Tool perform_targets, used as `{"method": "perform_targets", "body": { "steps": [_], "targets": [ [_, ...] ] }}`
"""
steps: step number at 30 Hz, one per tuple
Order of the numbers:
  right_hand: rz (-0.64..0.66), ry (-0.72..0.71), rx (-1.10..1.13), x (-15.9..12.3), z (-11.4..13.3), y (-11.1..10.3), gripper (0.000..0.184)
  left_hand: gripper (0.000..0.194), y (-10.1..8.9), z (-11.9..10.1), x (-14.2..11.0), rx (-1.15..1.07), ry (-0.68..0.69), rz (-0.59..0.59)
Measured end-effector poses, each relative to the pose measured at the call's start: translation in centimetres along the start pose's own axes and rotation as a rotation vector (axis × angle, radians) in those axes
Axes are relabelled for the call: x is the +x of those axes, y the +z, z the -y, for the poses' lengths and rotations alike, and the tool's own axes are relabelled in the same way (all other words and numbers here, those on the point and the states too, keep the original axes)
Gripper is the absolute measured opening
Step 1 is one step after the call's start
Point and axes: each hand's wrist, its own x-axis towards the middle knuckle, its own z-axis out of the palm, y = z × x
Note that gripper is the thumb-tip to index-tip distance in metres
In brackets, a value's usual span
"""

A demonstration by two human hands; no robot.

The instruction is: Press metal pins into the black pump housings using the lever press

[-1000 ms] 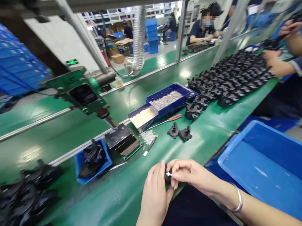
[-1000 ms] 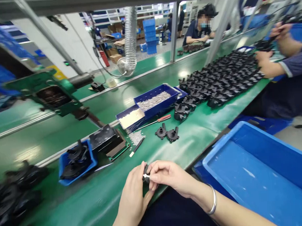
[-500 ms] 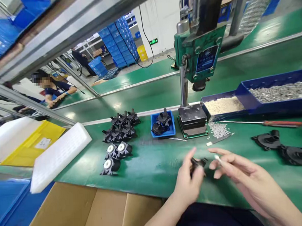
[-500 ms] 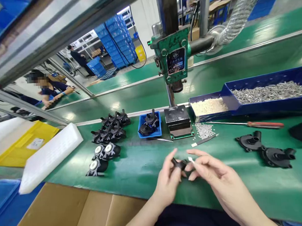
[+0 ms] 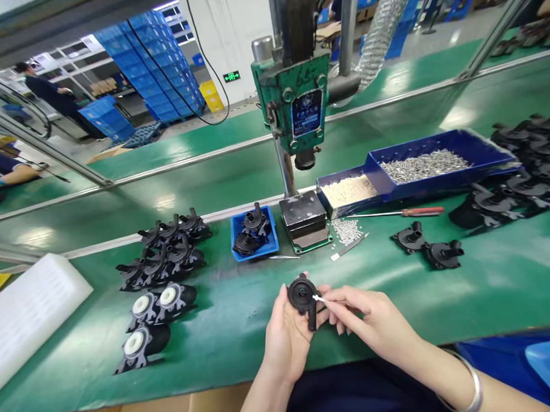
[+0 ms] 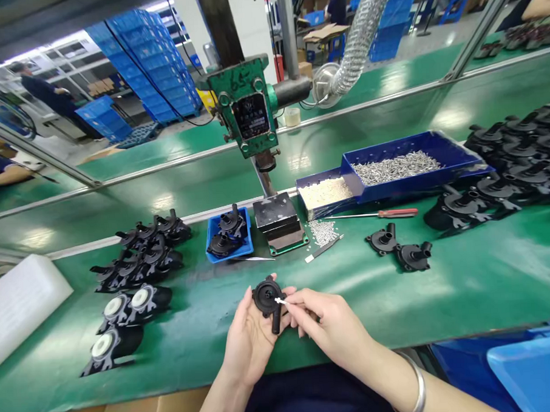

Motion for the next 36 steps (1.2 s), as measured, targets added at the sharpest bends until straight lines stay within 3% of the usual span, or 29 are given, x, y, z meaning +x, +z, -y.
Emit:
{"method": "perform_targets", "body": {
  "steps": [4,12,22,29,33,36],
  "targets": [
    [-0.02,-0.117,-0.21,0.2,0.5,0.1,0.022,0.049,0.1,0.3,-0.2,0.056,0.044,0.021],
    [-0.045,-0.23,-0.302,-0.1,1.1,0.2,0.017,0.048,0.2,0.0,-0.6,0.02,-0.034,0.023],
    [-0.15,-0.411,-0.545,-0.8,0.8,0.6,0.018,0.047,0.2,0.5,-1.0,0.191,0.125,0.069],
    [-0.107,-0.48,-0.721,-0.8,0.8,0.5,0.018,0.052,0.0,1.0,-1.4,0.433,0.241,0.008],
    [-0.086,-0.551,-0.829,-1.0,0.8,0.6,0.028,0.052,-0.2,1.2,-1.5,0.712,0.353,-0.025],
    [-0.094,-0.522,-0.804,-1.0,0.7,0.8,0.023,0.048,-0.8,1.3,-1.3,0.92,0.45,0.014]
  ]
}}
